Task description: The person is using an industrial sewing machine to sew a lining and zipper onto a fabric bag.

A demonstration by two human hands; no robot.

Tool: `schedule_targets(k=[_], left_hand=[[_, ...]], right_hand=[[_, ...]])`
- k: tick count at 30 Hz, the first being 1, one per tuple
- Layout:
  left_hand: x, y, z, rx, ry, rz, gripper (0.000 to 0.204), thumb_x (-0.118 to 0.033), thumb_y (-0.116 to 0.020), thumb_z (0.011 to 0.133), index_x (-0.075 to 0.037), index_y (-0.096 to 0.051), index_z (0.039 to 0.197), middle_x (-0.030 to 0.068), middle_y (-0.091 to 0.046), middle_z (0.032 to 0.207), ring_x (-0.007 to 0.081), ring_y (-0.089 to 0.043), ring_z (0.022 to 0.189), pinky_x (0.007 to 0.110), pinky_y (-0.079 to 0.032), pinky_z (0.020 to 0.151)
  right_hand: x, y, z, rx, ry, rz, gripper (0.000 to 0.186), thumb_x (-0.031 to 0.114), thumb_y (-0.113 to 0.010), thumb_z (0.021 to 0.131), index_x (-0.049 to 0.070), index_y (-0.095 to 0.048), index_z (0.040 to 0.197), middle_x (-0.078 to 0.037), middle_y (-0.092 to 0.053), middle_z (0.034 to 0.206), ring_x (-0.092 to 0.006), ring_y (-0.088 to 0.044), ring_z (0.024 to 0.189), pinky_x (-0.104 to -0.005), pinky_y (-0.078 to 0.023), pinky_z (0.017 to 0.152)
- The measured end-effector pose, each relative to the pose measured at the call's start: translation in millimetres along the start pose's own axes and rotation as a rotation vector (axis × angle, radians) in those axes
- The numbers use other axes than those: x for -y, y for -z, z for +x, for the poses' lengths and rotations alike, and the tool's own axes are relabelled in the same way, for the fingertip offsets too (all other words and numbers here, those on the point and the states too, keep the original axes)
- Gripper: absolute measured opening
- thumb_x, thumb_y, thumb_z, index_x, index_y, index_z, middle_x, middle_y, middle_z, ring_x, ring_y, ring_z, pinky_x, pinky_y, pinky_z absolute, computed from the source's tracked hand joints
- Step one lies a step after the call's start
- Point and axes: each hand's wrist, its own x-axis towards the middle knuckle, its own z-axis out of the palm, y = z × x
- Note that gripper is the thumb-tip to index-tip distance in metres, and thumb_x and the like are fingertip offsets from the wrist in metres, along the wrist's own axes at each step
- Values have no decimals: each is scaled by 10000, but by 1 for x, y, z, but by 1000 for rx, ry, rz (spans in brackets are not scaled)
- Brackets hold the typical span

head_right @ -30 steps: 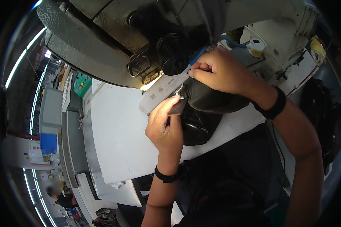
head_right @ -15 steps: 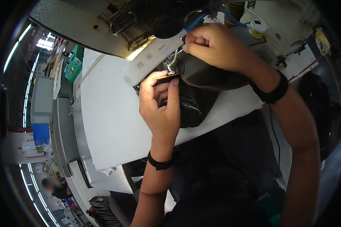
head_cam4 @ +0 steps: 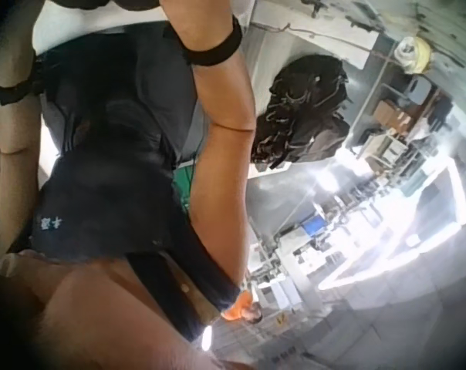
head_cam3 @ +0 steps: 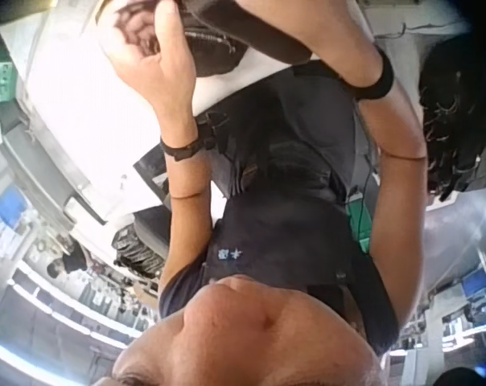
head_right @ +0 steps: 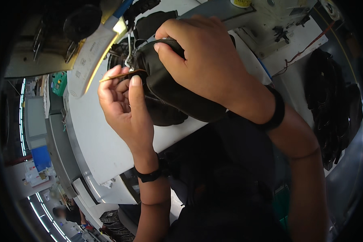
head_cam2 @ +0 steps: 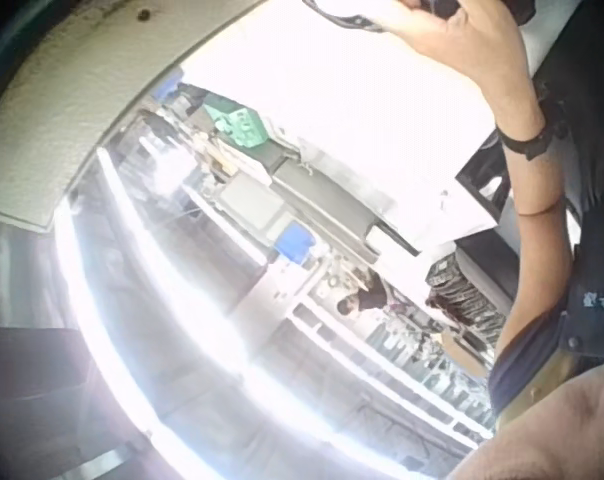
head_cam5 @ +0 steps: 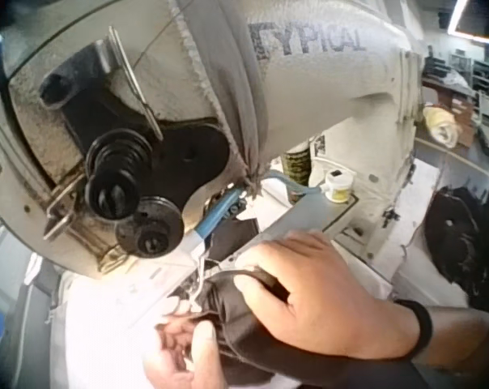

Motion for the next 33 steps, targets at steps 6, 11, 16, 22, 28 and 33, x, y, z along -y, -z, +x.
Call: schedule_targets(k=[6,11,16,22,28,33], left_hand=[[-6,-3,14,42,156,124,292,-113,-797,921,5,-658,1149,67,-665,1081,91,-632,818,228,-526,711],[12,18,25,131,-64,247,234,-40,-752,924,1,-683,1145,85,-703,1109,135,-686,881,271,-551,771],[19,31,37,290,-101,160,402,-42,-688,993,37,-609,1380,103,-675,1270,144,-657,1081,280,-531,934],[4,20,35,216,231,-160,339,-82,-740,975,50,-617,1262,99,-684,1139,147,-639,1042,298,-506,958],[12,20,31,156,279,-252,377,-59,-757,957,70,-616,1283,100,-672,1185,156,-633,1084,308,-503,992],[10,22,34,190,316,-265,350,-75,-767,956,79,-654,1249,124,-697,1195,163,-649,1103,308,-503,1014]], right_hand=[[19,1,-21,129,-349,207,162,123,-719,957,29,-696,1087,-23,-679,718,-54,-599,677,-238,-479,669],[28,5,-30,185,-496,376,163,106,-719,966,1,-685,1086,-15,-695,773,-37,-599,715,-232,-479,683],[28,-3,-50,87,-282,365,154,85,-706,971,-12,-662,1081,6,-609,722,-55,-520,705,-243,-463,687],[28,0,-28,193,-412,419,141,127,-679,989,-5,-672,1039,11,-554,664,-56,-472,641,-259,-398,597],[34,0,-14,246,-365,236,115,119,-684,975,41,-700,1058,-9,-441,571,-89,-395,533,-304,-347,537],[17,-19,-16,-33,102,6,81,128,-720,894,79,-677,940,-64,-649,775,-272,-646,756,-387,-493,672]])
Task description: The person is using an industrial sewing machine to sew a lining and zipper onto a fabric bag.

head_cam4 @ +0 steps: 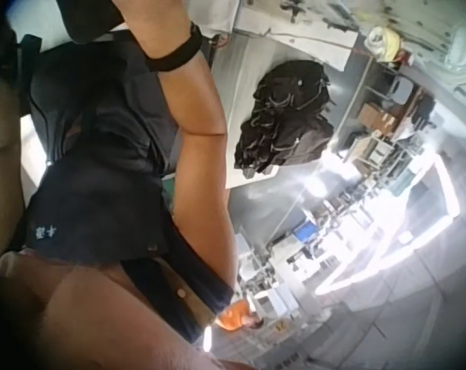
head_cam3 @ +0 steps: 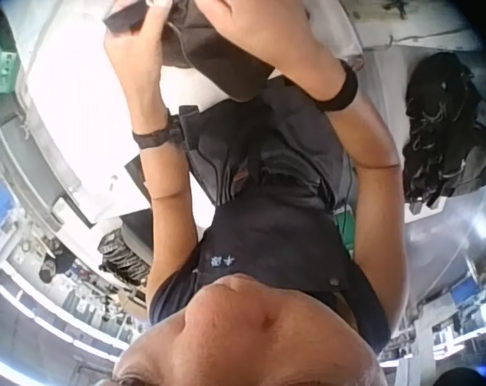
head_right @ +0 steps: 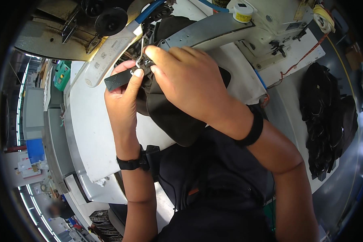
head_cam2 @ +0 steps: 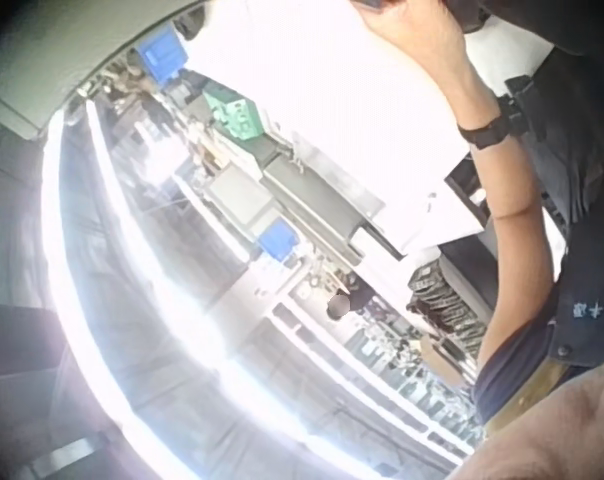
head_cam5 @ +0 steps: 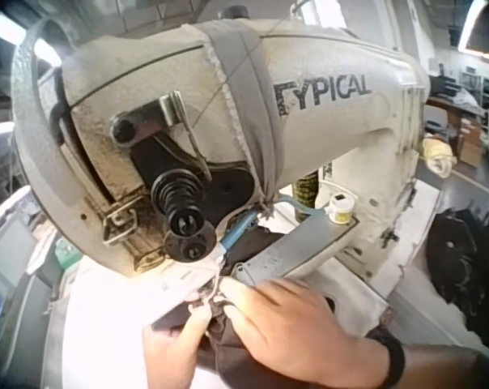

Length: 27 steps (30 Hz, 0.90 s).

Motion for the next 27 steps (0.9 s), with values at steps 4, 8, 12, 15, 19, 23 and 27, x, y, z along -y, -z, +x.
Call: schedule_targets(k=[4,8,12,15,19,23,27], left_hand=[[1,-2,1,-20,-2,32,336,-71,-757,954,79,-660,1239,114,-705,1172,161,-656,1084,303,-509,996],[-4,-8,1,-69,19,9,242,-60,-721,946,10,-668,1172,33,-665,1057,97,-597,979,249,-457,917],[-1,-10,2,-63,15,-56,218,-55,-721,936,6,-666,1138,26,-655,1056,100,-586,958,253,-453,898],[0,-2,8,-18,66,-96,230,-48,-716,944,6,-657,1160,36,-659,1071,109,-598,977,256,-461,908],[-1,12,16,34,126,-116,235,-32,-698,966,13,-639,1189,48,-670,1090,118,-620,1007,262,-486,918],[1,-1,7,16,112,-60,252,-67,-731,960,9,-661,1190,33,-672,1084,109,-617,998,246,-477,917],[3,2,6,-16,134,-128,253,-61,-721,964,14,-655,1195,34,-669,1067,107,-610,995,244,-471,908]], right_hand=[[-7,7,12,136,91,-186,77,131,-730,869,98,-698,931,-43,-642,835,-243,-622,849,-371,-480,774],[-21,-2,20,71,132,7,50,131,-736,857,114,-705,893,-16,-650,847,-234,-605,853,-371,-462,816],[-20,-3,23,115,29,157,40,119,-736,850,127,-704,871,5,-642,791,-231,-606,797,-368,-463,785],[-18,-7,23,87,-6,179,39,112,-730,844,124,-693,848,15,-615,722,-234,-597,747,-372,-463,749],[-15,-11,24,61,8,155,41,103,-713,823,128,-680,827,16,-607,716,-236,-582,733,-381,-451,729],[-20,-8,23,56,-20,165,46,111,-708,827,137,-670,818,23,-597,696,-232,-583,726,-375,-443,725],[-19,-10,22,91,-13,148,46,110,-707,829,128,-666,818,15,-597,688,-236,-583,719,-378,-443,725]])
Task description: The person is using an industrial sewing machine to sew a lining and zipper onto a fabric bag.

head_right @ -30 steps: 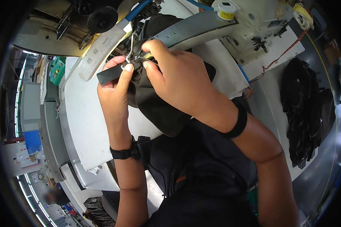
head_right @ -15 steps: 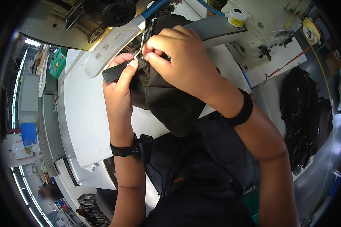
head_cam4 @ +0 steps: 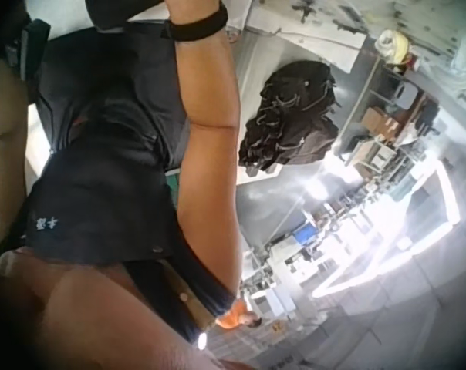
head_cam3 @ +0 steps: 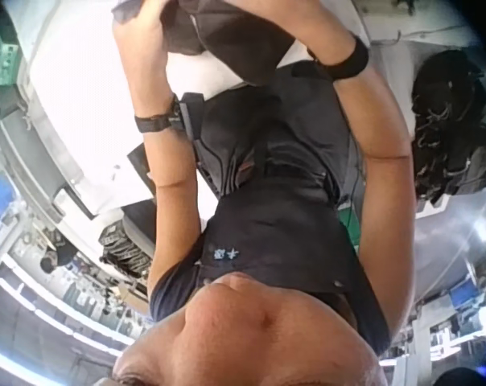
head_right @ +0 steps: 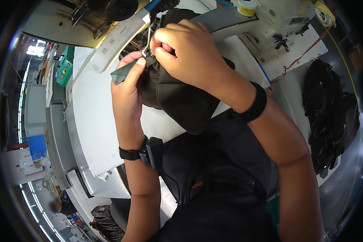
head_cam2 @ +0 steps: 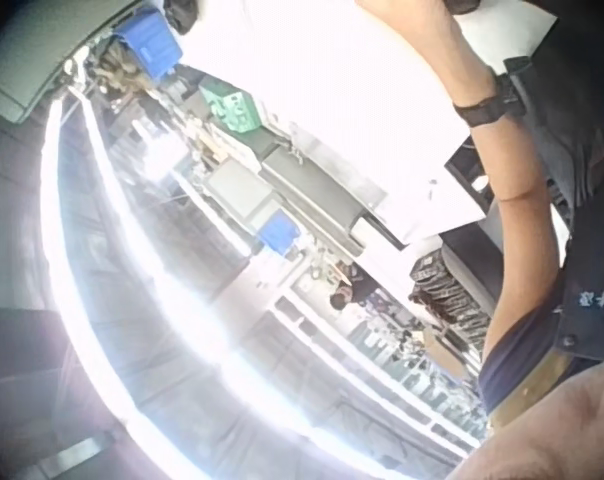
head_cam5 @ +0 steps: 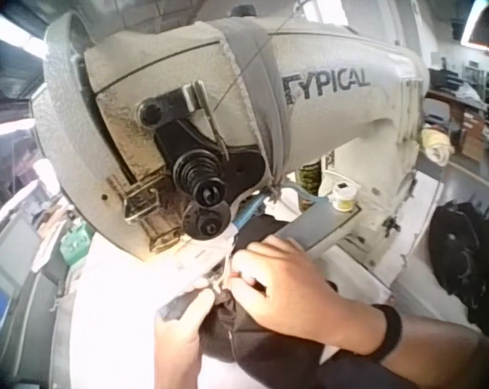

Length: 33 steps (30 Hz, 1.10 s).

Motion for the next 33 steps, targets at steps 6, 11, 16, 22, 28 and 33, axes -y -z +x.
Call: schedule_targets(k=[6,11,16,22,28,33], left_hand=[[-2,-5,0,-16,-8,-1,228,-51,-706,965,19,-651,1175,43,-667,1058,112,-612,984,254,-476,886],[-1,-11,-1,-62,-17,-37,242,-61,-717,956,19,-657,1176,53,-673,1065,126,-619,994,266,-481,886],[1,-13,1,-88,-13,-4,241,-89,-697,980,13,-647,1192,47,-670,1044,121,-618,948,266,-488,882],[20,-4,0,12,-89,-20,358,-158,-681,1026,31,-572,1309,54,-662,1042,106,-605,942,263,-488,894],[16,-7,-5,30,-108,-88,346,-119,-673,1031,33,-566,1323,64,-648,1108,110,-594,1005,272,-482,943],[14,-7,-4,77,-150,-70,374,-119,-666,1036,46,-549,1350,116,-647,1223,150,-605,1117,307,-472,1033]], right_hand=[[2,-2,2,-23,2,6,41,109,-696,830,114,-663,806,7,-600,690,-245,-579,716,-386,-444,733],[4,0,3,-24,-15,0,46,107,-680,830,110,-661,788,-11,-602,678,-262,-574,693,-403,-450,701],[1,-1,8,-5,-19,-2,50,109,-671,832,105,-657,784,-28,-618,676,-275,-569,680,-411,-454,694],[-3,-1,6,-15,-1,-10,85,113,-700,845,68,-641,801,-47,-601,684,-285,-554,694,-406,-453,703],[-3,-2,10,4,14,-14,76,133,-677,851,91,-655,792,-39,-618,668,-284,-554,674,-400,-454,709],[-4,-2,11,17,12,-21,79,138,-677,853,88,-660,793,-48,-630,685,-287,-565,688,-406,-464,700]])
